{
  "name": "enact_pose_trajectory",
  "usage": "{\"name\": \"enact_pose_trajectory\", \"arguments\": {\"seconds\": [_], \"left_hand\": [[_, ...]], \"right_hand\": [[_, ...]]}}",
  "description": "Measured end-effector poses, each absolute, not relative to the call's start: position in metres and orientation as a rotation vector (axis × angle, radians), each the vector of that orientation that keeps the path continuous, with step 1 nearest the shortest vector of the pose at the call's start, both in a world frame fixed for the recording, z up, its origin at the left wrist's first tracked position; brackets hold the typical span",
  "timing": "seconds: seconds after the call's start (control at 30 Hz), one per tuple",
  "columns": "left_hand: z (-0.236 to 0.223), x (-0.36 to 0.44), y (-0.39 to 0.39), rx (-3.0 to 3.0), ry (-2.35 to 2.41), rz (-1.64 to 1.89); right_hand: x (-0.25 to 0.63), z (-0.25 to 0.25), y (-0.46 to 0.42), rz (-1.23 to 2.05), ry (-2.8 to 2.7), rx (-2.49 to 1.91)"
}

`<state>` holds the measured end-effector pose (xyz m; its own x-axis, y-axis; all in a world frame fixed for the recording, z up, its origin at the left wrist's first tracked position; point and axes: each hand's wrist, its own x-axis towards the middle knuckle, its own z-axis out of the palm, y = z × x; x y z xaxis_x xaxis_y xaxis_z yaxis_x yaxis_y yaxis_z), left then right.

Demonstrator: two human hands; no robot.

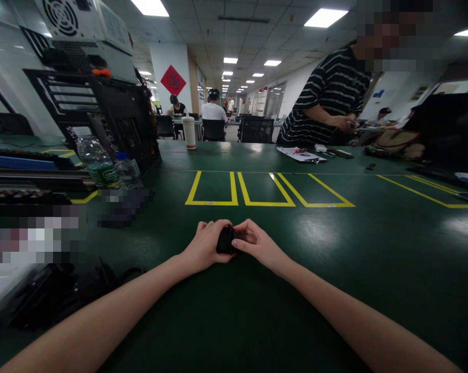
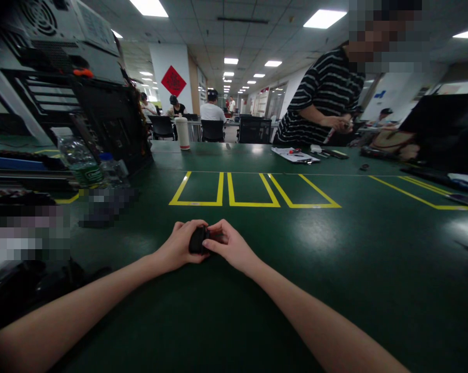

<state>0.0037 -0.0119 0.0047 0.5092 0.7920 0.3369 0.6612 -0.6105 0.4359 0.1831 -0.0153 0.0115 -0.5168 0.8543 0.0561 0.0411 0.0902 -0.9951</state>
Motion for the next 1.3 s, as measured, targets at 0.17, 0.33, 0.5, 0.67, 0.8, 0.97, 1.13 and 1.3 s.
{"name": "enact_pose_trajectory", "arguments": {"seconds": [0.17, 0.33, 0.5, 0.67, 0.8, 0.97, 1.13, 1.3], "left_hand": [[0.0078, 0.0032, -0.0134, 2.498, 1.223, 0.727], [0.0112, 0.0024, -0.0154, 2.505, 1.205, 0.702], [0.0085, 0.0031, -0.0139, 2.499, 1.218, 0.718], [0.0045, 0.0041, -0.0111, 2.508, 1.252, 0.740], [0.0040, 0.0035, -0.0114, 2.514, 1.243, 0.747], [0.0057, 0.0031, -0.0130, 2.502, 1.237, 0.732], [0.0062, 0.0036, -0.0132, 2.496, 1.235, 0.724], [0.0093, 0.0033, -0.0147, 2.492, 1.230, 0.726]], "right_hand": [[0.1847, 0.0102, -0.0141, 1.469, -1.745, -0.958], [0.1870, 0.0104, -0.0133, 1.562, -1.718, -0.839], [0.1850, 0.0098, -0.0141, 1.502, -1.701, -0.901], [0.1834, 0.0098, -0.0137, 1.479, -1.699, -0.967], [0.1853, 0.0122, -0.0140, 1.500, -1.727, -0.972], [0.1870, 0.0145, -0.0155, 1.553, -1.738, -0.883], [0.1848, 0.0136, -0.0152, 1.522, -1.696, -0.934], [0.1855, 0.0161, -0.0162, 1.534, -1.676, -1.021]]}}
